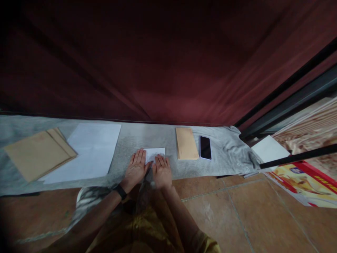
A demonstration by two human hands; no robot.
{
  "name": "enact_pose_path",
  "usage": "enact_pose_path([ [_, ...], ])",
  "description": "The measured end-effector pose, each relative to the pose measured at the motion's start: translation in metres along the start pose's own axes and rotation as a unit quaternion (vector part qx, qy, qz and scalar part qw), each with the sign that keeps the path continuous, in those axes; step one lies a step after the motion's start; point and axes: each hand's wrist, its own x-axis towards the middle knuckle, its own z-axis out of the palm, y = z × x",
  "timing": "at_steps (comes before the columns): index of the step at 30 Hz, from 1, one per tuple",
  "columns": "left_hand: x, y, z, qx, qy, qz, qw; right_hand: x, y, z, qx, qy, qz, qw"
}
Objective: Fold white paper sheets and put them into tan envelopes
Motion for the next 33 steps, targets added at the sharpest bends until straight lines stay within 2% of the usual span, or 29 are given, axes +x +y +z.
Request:
enact_pose_path([
  [4, 0.000, -0.001, 0.001, 0.002, -0.005, 0.002, 1.000, 0.028, -0.005, 0.007, -0.006, -0.013, -0.014, 1.000],
  [7, 0.000, -0.001, 0.002, 0.006, -0.001, 0.002, 1.000, 0.035, -0.002, 0.014, -0.027, -0.018, -0.020, 0.999],
  [13, -0.001, -0.001, 0.003, -0.012, 0.009, -0.001, 1.000, 0.029, 0.013, 0.022, -0.052, 0.009, -0.017, 0.998],
  [20, -0.002, -0.001, 0.005, -0.013, 0.025, -0.023, 0.999, 0.021, 0.022, 0.026, -0.071, 0.039, 0.021, 0.996],
  [25, -0.004, -0.006, 0.006, -0.017, 0.038, -0.034, 0.999, 0.019, 0.023, 0.025, -0.080, 0.046, 0.031, 0.995],
  [33, -0.003, -0.012, 0.002, -0.018, 0.029, -0.036, 0.999, 0.018, 0.021, 0.026, -0.081, 0.067, 0.023, 0.994],
])
